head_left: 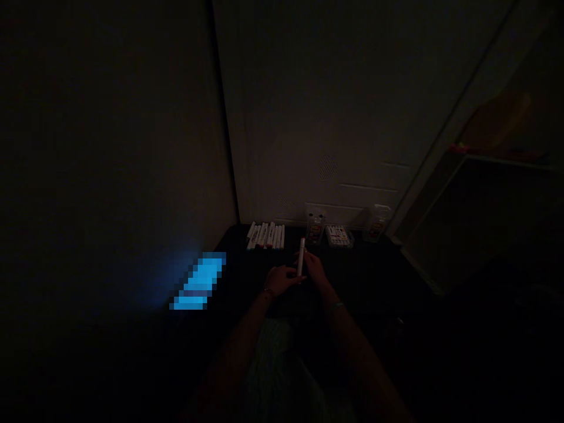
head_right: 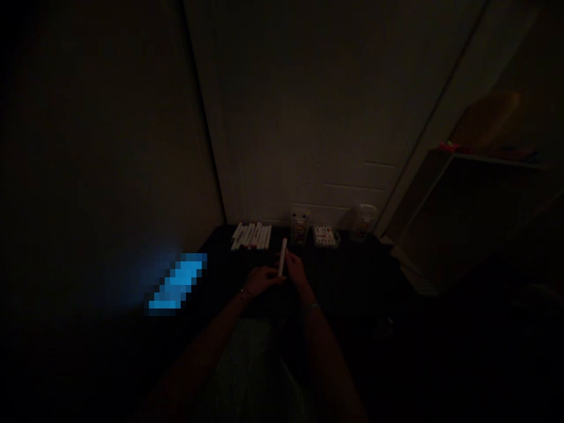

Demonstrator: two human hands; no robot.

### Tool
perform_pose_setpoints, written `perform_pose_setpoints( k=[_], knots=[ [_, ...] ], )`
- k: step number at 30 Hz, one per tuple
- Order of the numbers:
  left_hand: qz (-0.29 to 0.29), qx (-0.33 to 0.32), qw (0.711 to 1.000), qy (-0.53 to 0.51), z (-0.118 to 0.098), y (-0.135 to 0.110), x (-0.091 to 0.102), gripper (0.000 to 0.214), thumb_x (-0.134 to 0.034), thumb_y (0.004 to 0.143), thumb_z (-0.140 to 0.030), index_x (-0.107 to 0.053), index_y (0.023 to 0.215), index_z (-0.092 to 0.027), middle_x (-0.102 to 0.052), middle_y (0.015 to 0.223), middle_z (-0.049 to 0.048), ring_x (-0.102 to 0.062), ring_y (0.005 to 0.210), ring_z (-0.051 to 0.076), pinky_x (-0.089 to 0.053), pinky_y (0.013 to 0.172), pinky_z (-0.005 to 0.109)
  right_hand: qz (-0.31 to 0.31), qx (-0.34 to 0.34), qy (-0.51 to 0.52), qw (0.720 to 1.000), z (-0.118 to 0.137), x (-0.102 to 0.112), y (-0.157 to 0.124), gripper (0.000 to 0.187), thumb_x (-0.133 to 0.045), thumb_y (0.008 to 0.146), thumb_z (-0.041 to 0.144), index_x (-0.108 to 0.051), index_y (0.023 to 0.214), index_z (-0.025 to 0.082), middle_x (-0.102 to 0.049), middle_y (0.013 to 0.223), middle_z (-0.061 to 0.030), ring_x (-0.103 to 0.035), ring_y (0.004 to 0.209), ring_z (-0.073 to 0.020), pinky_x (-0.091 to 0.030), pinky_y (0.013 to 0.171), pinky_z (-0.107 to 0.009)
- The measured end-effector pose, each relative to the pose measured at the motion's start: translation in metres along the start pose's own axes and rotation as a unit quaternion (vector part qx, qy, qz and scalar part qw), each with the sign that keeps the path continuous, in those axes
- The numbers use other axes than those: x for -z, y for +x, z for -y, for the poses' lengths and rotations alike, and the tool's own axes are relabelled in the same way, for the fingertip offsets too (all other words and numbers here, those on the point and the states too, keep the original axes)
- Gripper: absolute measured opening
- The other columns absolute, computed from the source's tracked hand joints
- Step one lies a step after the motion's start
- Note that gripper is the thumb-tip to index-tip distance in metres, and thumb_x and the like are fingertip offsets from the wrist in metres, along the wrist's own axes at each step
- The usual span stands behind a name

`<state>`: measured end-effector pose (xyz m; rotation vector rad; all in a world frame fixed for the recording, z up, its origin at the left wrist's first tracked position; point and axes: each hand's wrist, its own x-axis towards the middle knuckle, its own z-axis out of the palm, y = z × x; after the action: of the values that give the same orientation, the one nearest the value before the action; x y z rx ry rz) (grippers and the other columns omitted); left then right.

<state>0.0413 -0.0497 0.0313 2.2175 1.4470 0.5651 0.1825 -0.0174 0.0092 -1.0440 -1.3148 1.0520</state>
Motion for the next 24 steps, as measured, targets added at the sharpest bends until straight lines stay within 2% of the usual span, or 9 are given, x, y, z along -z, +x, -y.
perform_pose_setpoints(
  k=[8, 19, 24],
  knots=[
    [0.013, 0.004, 1.0, -0.008, 0.0001, 0.0, 0.0003, 0.047, -0.039, 0.067, -0.065, -0.066, 0.078, -0.028, -0.067, 0.079, -0.0038, -0.056, 0.076, 0.014, -0.034, 0.068, 0.022, -0.009, -0.015, -0.013, 1.0, -0.0026, -0.0008, 0.0018, 0.054, -0.038, 0.072, 0.062, -0.062, 0.087, 0.017, -0.063, 0.066, -0.0028, -0.055, 0.059, -0.0125, -0.041, 0.055, -0.022],
    [-0.011, -0.003, 1.0, -0.003, -0.0004, -0.0003, -0.0007, 0.045, -0.042, 0.068, -0.063, -0.067, 0.082, -0.028, -0.066, 0.079, -0.0028, -0.057, 0.074, 0.014, -0.035, 0.067, 0.022, 0.001, -0.001, -0.019, 1.0, -0.0073, -0.0003, 0.0025, 0.051, -0.038, 0.074, 0.058, -0.062, 0.089, 0.016, -0.063, 0.067, -0.0024, -0.055, 0.058, -0.0114, -0.041, 0.054, -0.021],
    [-0.017, 0.004, 1.0, -0.001, -0.001, -0.0008, -0.0008, 0.043, -0.044, 0.067, -0.062, -0.066, 0.082, -0.027, -0.066, 0.082, -0.0022, -0.057, 0.076, 0.014, -0.035, 0.067, 0.022, 0.006, -0.015, -0.023, 1.0, -0.0086, -0.0004, 0.0034, 0.049, -0.04, 0.073, 0.058, -0.063, 0.089, 0.017, -0.061, 0.064, -0.0015, -0.053, 0.054, -0.0107, -0.04, 0.051, -0.02]
  ],
)
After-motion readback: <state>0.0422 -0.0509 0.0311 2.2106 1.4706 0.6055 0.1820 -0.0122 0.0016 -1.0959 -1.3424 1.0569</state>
